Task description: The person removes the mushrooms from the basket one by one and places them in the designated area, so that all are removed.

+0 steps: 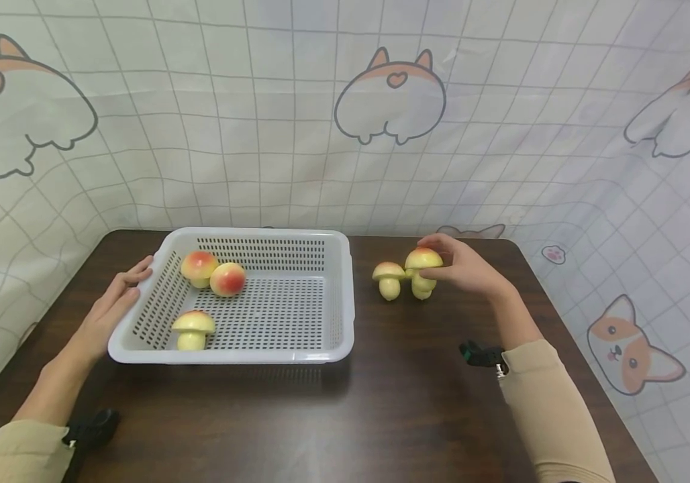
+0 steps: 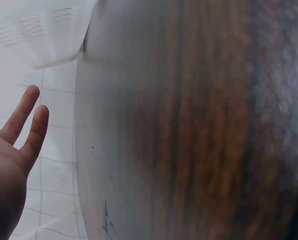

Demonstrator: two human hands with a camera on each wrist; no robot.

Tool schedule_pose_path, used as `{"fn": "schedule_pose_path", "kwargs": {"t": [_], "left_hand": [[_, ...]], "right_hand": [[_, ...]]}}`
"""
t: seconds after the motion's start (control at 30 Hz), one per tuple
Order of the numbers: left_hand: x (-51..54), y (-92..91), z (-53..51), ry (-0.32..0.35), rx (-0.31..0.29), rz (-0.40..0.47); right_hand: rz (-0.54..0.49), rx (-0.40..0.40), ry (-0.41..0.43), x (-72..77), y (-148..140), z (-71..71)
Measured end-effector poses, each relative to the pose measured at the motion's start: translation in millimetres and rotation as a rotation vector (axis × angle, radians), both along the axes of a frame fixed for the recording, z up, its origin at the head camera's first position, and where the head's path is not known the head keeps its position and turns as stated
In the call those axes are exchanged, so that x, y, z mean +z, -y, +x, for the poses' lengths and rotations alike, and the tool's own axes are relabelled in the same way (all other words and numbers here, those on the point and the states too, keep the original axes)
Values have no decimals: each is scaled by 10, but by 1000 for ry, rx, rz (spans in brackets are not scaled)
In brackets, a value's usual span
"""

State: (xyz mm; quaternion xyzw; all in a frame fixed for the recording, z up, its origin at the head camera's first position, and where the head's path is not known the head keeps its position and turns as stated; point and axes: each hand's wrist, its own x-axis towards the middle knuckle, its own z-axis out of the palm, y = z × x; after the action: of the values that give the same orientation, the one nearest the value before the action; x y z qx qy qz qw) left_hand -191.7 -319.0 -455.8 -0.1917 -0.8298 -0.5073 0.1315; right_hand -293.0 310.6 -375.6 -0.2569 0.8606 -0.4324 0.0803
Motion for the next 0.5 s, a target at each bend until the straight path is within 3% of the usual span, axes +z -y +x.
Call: {"fn": "schedule_pose_path", "kwargs": {"t": [0.5], "left_hand": [[9, -12, -3, 5, -4, 11]], "right_hand": [[-27, -138, 52, -158, -319, 38]]}}
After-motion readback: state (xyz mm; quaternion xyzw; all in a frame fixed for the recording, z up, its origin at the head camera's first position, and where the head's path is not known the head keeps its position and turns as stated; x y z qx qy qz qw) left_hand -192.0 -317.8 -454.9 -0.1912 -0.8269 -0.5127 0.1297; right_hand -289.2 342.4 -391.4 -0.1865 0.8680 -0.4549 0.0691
